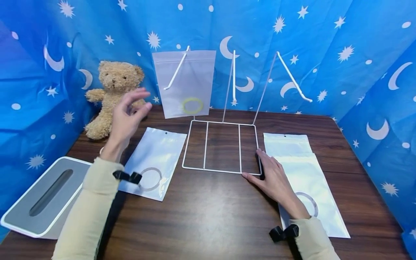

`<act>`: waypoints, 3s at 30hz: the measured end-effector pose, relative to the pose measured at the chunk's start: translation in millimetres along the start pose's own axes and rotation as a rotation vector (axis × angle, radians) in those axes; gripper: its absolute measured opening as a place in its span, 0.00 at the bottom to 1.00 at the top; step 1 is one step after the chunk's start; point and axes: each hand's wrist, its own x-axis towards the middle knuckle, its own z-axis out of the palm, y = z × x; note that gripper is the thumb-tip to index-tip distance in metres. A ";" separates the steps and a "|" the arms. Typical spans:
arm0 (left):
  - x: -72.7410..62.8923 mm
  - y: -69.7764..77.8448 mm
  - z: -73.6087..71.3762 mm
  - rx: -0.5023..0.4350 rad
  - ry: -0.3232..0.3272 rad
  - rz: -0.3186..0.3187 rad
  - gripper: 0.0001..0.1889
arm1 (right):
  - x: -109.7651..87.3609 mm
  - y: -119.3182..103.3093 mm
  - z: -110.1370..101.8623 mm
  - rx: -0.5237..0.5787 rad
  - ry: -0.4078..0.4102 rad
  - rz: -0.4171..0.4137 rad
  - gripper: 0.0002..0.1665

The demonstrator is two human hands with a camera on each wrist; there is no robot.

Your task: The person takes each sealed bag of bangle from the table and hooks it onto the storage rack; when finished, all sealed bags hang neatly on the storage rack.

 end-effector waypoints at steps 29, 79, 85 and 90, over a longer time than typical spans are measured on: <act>-70.3 -37.2 -29.4 0.653 -0.340 -0.465 0.22 | 0.7 -1.4 -0.2 0.005 -0.019 0.013 0.59; -70.5 89.4 119.4 -0.350 -0.013 0.372 0.17 | -2.9 1.4 -1.7 0.041 0.009 -0.052 0.58; -68.8 84.5 121.2 -0.351 -0.019 0.353 0.16 | -2.0 2.0 -2.2 0.033 -0.001 -0.031 0.59; -65.9 84.8 125.3 -0.318 -0.013 0.345 0.16 | -3.0 3.9 -2.9 0.033 0.004 -0.031 0.59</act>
